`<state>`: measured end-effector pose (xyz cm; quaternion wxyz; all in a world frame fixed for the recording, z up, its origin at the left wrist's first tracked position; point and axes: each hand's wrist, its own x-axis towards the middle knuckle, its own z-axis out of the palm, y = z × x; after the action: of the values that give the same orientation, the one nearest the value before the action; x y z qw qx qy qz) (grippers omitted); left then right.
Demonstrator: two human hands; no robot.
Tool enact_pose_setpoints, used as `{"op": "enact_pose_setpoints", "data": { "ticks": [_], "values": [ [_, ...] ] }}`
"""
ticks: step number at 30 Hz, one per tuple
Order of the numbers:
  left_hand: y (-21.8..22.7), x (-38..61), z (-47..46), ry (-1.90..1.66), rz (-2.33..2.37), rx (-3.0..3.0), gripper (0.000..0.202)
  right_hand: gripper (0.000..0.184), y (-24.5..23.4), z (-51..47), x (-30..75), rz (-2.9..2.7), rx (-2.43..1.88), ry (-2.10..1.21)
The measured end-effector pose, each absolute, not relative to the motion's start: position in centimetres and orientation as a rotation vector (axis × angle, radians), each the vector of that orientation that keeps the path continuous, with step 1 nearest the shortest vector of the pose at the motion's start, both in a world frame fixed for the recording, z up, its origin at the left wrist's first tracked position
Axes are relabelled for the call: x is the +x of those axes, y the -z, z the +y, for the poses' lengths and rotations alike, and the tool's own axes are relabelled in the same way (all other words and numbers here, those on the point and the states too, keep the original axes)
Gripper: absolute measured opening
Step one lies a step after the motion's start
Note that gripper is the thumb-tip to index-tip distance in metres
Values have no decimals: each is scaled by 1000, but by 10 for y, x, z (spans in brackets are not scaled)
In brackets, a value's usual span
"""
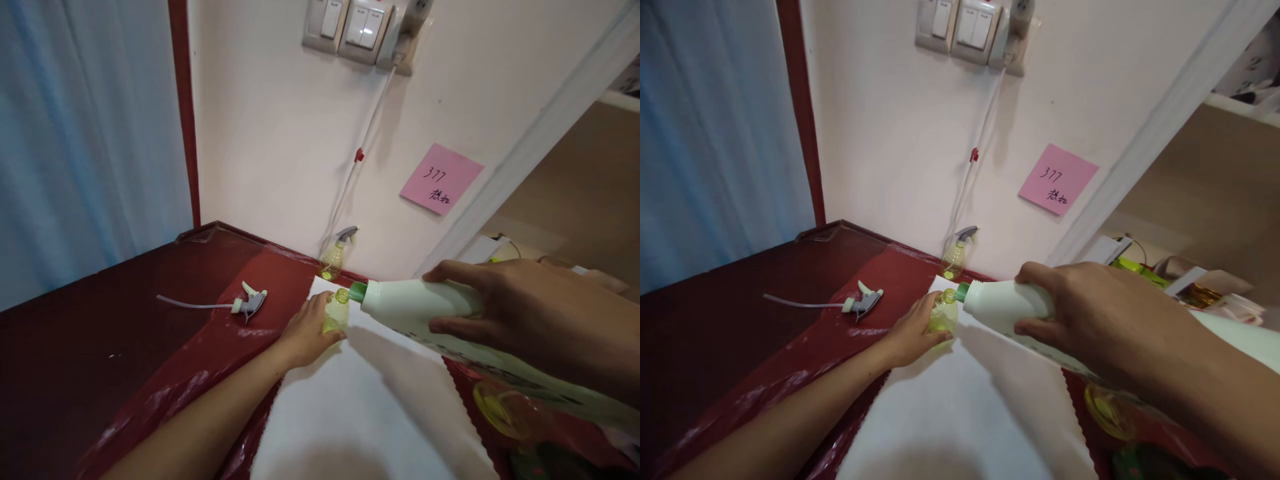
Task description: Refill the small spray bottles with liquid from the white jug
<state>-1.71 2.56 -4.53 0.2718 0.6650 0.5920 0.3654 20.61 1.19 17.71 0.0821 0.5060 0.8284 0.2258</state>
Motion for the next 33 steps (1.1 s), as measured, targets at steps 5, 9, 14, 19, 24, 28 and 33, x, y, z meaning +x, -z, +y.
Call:
{"op": "enact_pose_setpoints", "data": {
  "ticks": [5,9,14,19,24,28,33],
  "values": [
    [44,-17,25,-991,1591,1783,75,28,-175,13,209,2476,1522,-677],
    [42,-16,24,-991,1598,1776,73,27,-174,15,210,2533,1473,-699],
    [41,-16,24,-991,1600,1779,72,29,-176,14,207,2540,1464,-692],
    [43,-15,25,-982,1600,1784,74,27,-179,10,202,2508,1472,-723],
    [43,-15,24,-969,1608,1777,74,30,-179,9,200,2481,1506,-693],
    [42,-16,24,-966,1608,1772,73,31,-180,12,201,2503,1503,-671],
    [43,-16,26,-969,1600,1775,73,31,-180,13,200,2489,1513,-646]
  ]
}}
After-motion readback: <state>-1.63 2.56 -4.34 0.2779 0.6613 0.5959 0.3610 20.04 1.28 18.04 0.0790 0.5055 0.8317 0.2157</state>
